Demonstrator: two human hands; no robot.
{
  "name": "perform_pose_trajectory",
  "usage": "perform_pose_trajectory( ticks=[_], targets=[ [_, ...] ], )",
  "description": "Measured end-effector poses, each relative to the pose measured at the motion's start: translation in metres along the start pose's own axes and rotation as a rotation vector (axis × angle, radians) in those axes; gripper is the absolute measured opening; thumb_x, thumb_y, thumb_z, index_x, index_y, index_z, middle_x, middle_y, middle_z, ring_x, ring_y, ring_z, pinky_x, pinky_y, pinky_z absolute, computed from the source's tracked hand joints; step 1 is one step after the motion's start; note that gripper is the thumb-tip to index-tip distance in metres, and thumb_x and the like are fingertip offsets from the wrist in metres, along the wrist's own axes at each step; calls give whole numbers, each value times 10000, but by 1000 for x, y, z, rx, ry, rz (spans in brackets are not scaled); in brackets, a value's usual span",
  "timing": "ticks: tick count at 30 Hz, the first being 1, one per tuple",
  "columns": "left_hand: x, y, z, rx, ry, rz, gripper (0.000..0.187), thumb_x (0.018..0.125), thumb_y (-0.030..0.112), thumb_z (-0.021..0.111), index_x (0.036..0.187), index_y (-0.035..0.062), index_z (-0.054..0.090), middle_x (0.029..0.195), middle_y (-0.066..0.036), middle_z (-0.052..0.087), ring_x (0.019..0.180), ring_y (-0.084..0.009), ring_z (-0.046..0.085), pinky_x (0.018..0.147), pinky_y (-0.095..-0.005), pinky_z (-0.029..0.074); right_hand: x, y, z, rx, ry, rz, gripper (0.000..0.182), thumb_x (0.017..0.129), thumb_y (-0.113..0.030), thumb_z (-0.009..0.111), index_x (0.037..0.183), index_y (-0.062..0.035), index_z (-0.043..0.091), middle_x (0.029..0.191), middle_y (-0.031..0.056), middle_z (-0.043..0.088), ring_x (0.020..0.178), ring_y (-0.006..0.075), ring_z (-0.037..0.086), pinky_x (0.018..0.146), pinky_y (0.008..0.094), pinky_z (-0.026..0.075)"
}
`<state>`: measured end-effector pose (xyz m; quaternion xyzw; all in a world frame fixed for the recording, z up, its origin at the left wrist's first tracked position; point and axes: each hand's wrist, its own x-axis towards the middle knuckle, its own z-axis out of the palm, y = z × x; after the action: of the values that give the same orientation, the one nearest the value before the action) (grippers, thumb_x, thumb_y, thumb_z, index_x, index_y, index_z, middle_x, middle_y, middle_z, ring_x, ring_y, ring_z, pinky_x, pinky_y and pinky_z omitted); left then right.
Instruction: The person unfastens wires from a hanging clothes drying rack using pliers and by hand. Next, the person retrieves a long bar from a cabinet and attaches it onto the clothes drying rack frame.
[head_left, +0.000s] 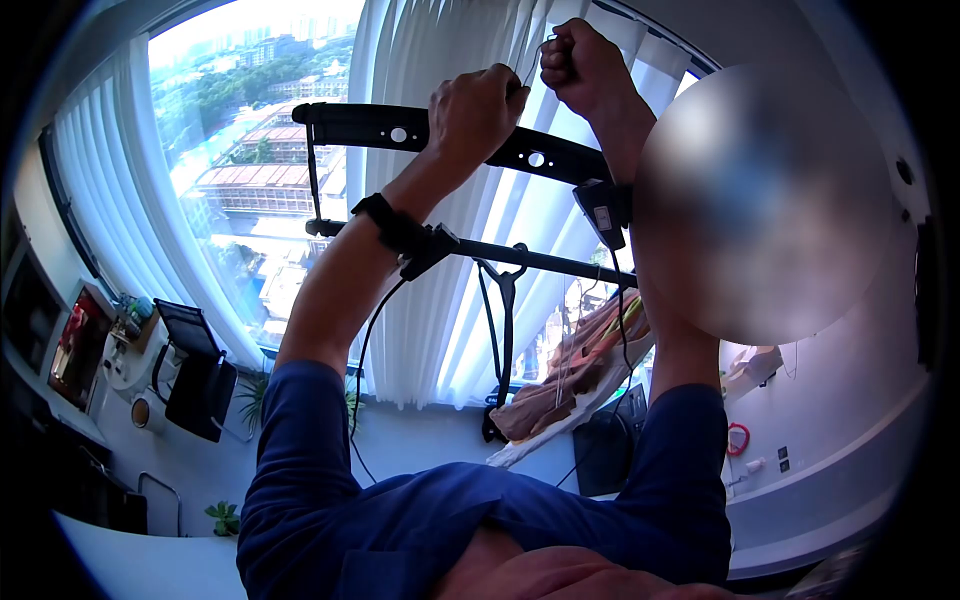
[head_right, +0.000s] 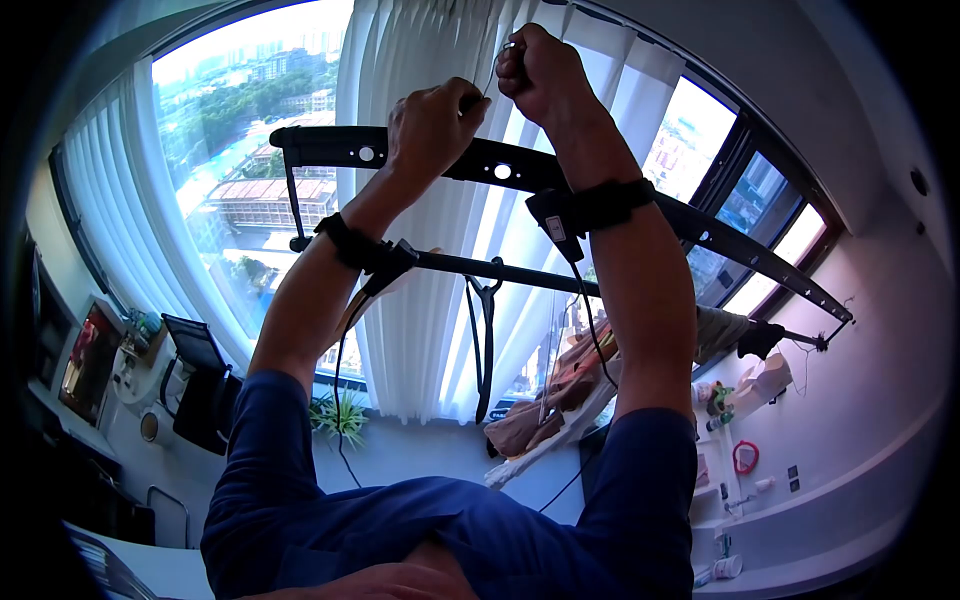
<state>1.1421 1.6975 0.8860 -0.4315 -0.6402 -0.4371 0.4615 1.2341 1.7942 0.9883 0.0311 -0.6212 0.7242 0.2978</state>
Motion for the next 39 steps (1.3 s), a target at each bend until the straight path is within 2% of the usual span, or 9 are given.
perform_pose_trajectory(
  ticks=[18, 24, 27, 30, 31, 32, 34, 37, 39],
  targets=[
    [5, -11, 5, -88, 108, 99, 226, 803, 222, 769, 860, 14, 699, 744, -106, 716, 622, -201, 706, 568, -256, 558, 4, 7, -22, 101, 61, -61, 168, 909, -109, 474, 747, -67, 468, 598, 44, 413, 526, 123, 393, 478, 262, 323],
    [5, -12, 3, -123, 119, 120, 195, 825, 209, 750, 851, 23, 698, 733, -104, 710, 604, -202, 697, 556, -259, 549, -3, 12, -42, 83, 111, -78, 173, 928, -131, 495, 801, -21, 538, 661, 82, 534, 569, 145, 492, 493, 258, 382],
    [2, -11, 3, -110, 126, 144, 191, 840, 212, 736, 851, 27, 690, 718, -94, 705, 581, -197, 686, 537, -260, 537, -21, 13, -48, -269, 86, -134, 178, 924, -132, 529, 837, 13, 585, 729, 112, 613, 575, 163, 543, 523, 255, 444],
    [1, -9, 1, -83, 119, 163, 190, 852, 214, 725, 852, 30, 678, 706, -92, 701, 561, -193, 676, 518, -259, 526, -12, 21, -62, -1553, -190, -1066, 142, 851, -130, 629, 785, -6, 608, 732, 119, 622, 512, 159, 526, 547, 293, 479],
    [1, -9, 1, -83, 115, 180, 191, 852, 215, 725, 850, 31, 674, 700, -92, 699, 557, -191, 675, 512, -258, 523, -9, 23, -64, -1554, -190, -1064, 142, 851, -130, 629, 785, -6, 608, 732, 119, 622, 512, 159, 526, 547, 293, 479],
    [0, -8, 0, -84, 110, 198, 191, 851, 216, 726, 849, 33, 671, 695, -91, 696, 553, -190, 673, 506, -258, 519, -5, 27, -65, -1436, -44, -724, 85, 833, -80, 676, 806, -10, 637, 718, 114, 598, 563, 166, 556, 551, 269, 478],
    [0, -10, 3, -80, 112, 207, 190, 850, 215, 727, 848, 33, 670, 692, -93, 695, 551, -189, 673, 505, -258, 520, -24, 17, -36, -1218, 154, -387, 119, 831, -122, 687, 821, -14, 637, 634, 87, 503, 570, 167, 532, 548, 276, 443],
    [1, -11, 2, -72, 108, 211, 191, 852, 215, 726, 849, 32, 671, 690, -95, 694, 550, -189, 673, 507, -259, 522, -13, 20, -40, -1367, 58, -551, 180, 830, -191, 650, 827, -15, 612, 600, 75, 458, 558, 161, 497, 559, 304, 422],
    [1, -12, 1, -67, 100, 200, 193, 854, 216, 723, 851, 31, 671, 691, -95, 695, 552, -189, 674, 509, -260, 524, -9, 19, -46, -1441, 20, -491, 132, 837, -129, 629, 892, -10, 622, 674, 90, 530, 596, 158, 512, 604, 292, 446]
  ],
)
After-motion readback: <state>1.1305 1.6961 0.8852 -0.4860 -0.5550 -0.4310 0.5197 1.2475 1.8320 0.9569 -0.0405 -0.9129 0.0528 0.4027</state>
